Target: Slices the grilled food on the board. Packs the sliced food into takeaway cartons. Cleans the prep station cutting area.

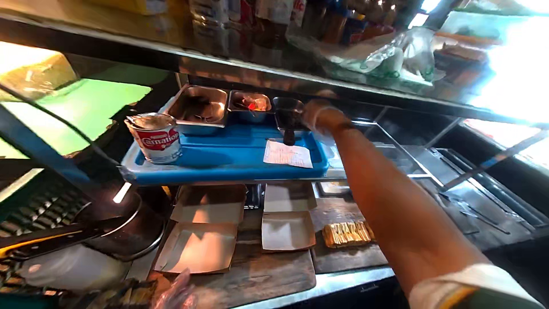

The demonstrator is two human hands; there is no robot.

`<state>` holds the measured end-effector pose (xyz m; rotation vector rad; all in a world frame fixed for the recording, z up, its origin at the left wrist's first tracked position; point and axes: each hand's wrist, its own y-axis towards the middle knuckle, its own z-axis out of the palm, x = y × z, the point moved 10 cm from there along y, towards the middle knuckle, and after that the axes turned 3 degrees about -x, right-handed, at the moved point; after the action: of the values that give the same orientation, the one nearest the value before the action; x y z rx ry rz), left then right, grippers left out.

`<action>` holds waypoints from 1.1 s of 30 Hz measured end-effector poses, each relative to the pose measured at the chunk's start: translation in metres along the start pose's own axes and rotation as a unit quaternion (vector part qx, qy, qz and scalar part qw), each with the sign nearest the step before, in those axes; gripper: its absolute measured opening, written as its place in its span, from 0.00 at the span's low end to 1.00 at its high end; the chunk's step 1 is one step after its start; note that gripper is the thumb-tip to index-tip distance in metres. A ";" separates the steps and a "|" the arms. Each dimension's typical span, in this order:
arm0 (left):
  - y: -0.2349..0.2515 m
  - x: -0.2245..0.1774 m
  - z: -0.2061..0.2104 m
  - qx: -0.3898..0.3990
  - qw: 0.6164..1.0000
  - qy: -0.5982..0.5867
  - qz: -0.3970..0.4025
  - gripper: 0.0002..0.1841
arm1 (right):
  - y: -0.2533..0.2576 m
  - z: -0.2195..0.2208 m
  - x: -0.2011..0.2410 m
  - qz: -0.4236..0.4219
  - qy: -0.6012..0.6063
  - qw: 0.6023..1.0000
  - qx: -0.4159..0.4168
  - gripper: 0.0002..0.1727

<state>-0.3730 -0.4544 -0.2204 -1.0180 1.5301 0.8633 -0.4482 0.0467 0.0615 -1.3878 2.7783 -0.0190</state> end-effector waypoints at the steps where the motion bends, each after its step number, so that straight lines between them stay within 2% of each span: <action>1: 0.004 -0.016 0.017 0.042 0.997 -0.063 -0.004 0.28 | -0.002 -0.008 0.004 -0.002 0.012 0.999 -0.037 0.26; 2: 0.006 -0.032 0.035 0.086 0.990 -0.110 -0.013 0.28 | -0.018 -0.018 0.010 -0.003 0.032 0.995 -0.093 0.27; 4: 0.000 -0.069 0.079 0.191 0.965 -0.175 -0.028 0.29 | -0.094 -0.026 0.036 -0.038 0.104 0.967 -0.231 0.26; 5: -0.006 -0.087 0.103 0.243 0.952 -0.184 -0.034 0.33 | -0.144 -0.015 0.058 -0.087 0.162 0.943 -0.277 0.25; 6: -0.015 -0.101 0.126 0.284 0.944 -0.166 -0.032 0.37 | -0.193 0.013 0.083 -0.152 0.235 0.922 -0.269 0.24; 7: -0.025 -0.110 0.145 0.307 0.945 -0.110 -0.016 0.36 | -0.230 0.056 0.106 -0.212 0.297 0.910 -0.198 0.27; 9: -0.051 -0.112 0.182 0.339 0.938 0.058 0.048 0.23 | -0.275 0.152 0.124 -0.240 0.442 0.863 0.050 0.34; 10: -0.067 -0.105 0.205 0.383 0.915 0.115 0.060 0.19 | -0.288 0.190 0.108 -0.202 0.512 0.822 0.145 0.36; 11: -0.083 -0.093 0.227 0.437 0.886 0.146 0.056 0.17 | -0.295 0.217 0.073 -0.127 0.576 0.788 0.175 0.35; 12: -0.094 -0.082 0.246 0.483 0.860 0.156 0.045 0.17 | -0.297 0.239 0.025 -0.041 0.601 0.783 0.157 0.33; 13: -0.101 -0.070 0.262 0.509 0.846 0.157 0.028 0.17 | -0.297 0.254 -0.031 0.035 0.571 0.812 0.120 0.31; 14: -0.103 -0.062 0.275 0.515 0.842 0.159 0.008 0.18 | -0.297 0.264 -0.088 0.085 0.486 0.865 0.089 0.30; 15: -0.100 -0.057 0.288 0.506 0.845 0.172 -0.007 0.18 | -0.298 0.272 -0.140 0.123 0.374 0.915 0.089 0.29; 16: -0.091 -0.057 0.304 0.488 0.850 0.199 -0.008 0.18 | -0.296 0.281 -0.185 0.145 0.266 0.947 0.110 0.30; 18: -0.070 -0.064 0.351 0.461 0.842 0.278 0.035 0.19 | -0.288 0.302 -0.239 0.141 0.125 0.964 0.187 0.36; 21: -0.042 -0.070 0.447 0.458 0.786 0.408 0.085 0.36 | -0.264 0.341 -0.250 0.078 0.055 0.962 0.256 0.52; 22: -0.036 -0.062 0.476 0.450 0.765 0.454 0.079 0.42 | -0.258 0.354 -0.248 0.066 0.044 0.958 0.277 0.53; 24: -0.033 -0.043 0.517 0.437 0.730 0.524 0.047 0.49 | -0.253 0.371 -0.244 0.054 0.042 0.948 0.311 0.45; 26: -0.036 -0.030 0.537 0.431 0.704 0.565 0.013 0.45 | -0.252 0.378 -0.243 0.037 0.052 0.945 0.322 0.38; 28: -0.037 -0.028 0.543 0.416 0.695 0.586 -0.001 0.37 | -0.254 0.378 -0.247 0.019 0.068 0.948 0.310 0.39; 31: -0.039 -0.015 0.547 0.418 0.682 0.600 -0.007 0.42 | -0.258 0.386 -0.249 0.005 0.085 0.943 0.321 0.44; 33: -0.037 -0.005 0.548 0.423 0.679 0.599 -0.006 0.42 | -0.254 0.396 -0.248 -0.001 0.088 0.943 0.320 0.43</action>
<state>-0.1366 0.0317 -0.3156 -0.8202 2.5792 -0.8132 -0.0810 0.0946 -0.3211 -1.2427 2.5193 -0.9910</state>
